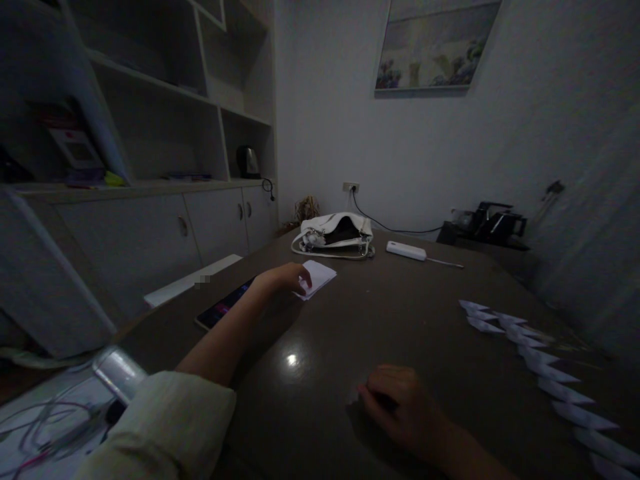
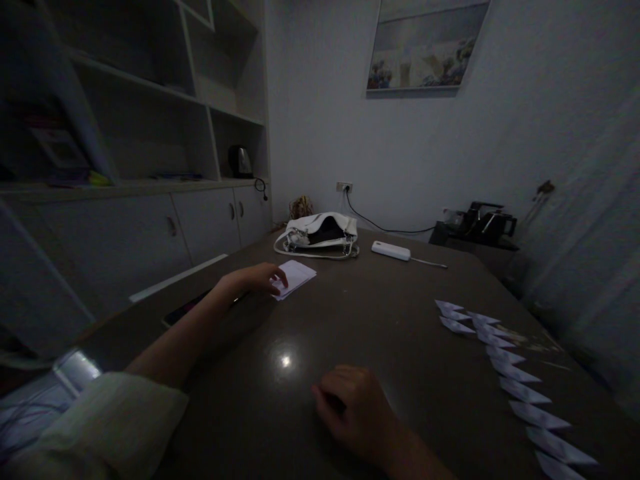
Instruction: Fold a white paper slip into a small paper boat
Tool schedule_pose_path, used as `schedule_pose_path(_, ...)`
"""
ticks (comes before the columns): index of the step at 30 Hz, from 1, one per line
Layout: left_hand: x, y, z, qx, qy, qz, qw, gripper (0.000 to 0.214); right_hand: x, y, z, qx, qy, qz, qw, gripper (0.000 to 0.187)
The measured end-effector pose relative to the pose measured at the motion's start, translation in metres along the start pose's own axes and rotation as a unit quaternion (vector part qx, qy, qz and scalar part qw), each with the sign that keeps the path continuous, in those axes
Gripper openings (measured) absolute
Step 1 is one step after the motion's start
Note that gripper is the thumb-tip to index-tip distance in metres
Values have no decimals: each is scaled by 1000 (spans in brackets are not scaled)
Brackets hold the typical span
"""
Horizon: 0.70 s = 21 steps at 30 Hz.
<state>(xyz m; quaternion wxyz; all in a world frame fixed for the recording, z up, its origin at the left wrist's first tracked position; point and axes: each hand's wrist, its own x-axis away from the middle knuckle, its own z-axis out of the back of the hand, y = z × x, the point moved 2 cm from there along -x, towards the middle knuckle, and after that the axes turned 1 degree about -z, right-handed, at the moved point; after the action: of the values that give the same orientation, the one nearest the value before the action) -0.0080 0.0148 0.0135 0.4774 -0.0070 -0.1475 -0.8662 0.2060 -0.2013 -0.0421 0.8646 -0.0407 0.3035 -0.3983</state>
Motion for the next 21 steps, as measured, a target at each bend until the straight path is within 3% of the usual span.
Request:
schedule_pose_path(9,-2,-3,-3,-1,6,-7,1000,42,-2,-1,1,4,-7,-3,1000,30)
schedule_pose_path(21,-1,-2,-2,9,22,-27,999,31,-2,-1,1,0,-2,-5,1000,30)
